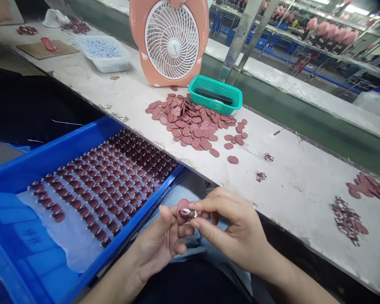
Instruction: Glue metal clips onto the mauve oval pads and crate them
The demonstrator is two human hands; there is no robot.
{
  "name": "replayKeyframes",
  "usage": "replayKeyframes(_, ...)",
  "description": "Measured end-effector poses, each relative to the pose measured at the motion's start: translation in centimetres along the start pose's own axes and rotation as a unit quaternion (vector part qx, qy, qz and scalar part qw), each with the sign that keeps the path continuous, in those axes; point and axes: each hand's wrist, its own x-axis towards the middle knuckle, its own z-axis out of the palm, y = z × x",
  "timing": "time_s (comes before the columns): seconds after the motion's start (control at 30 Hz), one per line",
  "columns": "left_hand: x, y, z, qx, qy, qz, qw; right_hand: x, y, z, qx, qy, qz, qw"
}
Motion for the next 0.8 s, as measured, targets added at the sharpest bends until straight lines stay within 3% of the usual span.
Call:
replayKeyframes(0.07,0.0,0.1,0.2,0.028,0.072,0.067,0.995,0.0,0.4,0.7,-0.067,0.050,-0.038,0.996)
replayKeyframes(0.17,-0.4,0.2,1.0,0.099,0.181,0.218,0.954,0.1,1.3,2.2,-0.159,0.109,-0.110,0.975)
replayKeyframes(0.3,-0.5,0.5,1.5,0.180,0.212,0.283,0.918,0.5,2.4,4.0,-0.211,0.125,-0.188,0.951)
replayKeyframes(0.4,-0.4,1.1,-0.1,0.204,0.272,0.319,0.885,1.0,2.7,4.3,-0.200,0.161,-0.164,0.952)
replayKeyframes(0.57,-1.2,1.9,-5.1,0.298,0.364,0.372,0.800,1.0,2.9,3.4,-0.174,0.186,-0.123,0.959)
replayKeyframes(0.7,-1.0,1.3,-7.2,0.456,0.334,0.353,0.746,0.1,3.4,2.8,-0.119,0.199,-0.055,0.971)
replayKeyframes(0.8,0.9,0.8,-7.1,0.570,0.240,0.300,0.726,-0.6,3.9,2.6,0.084,0.203,0.096,0.971)
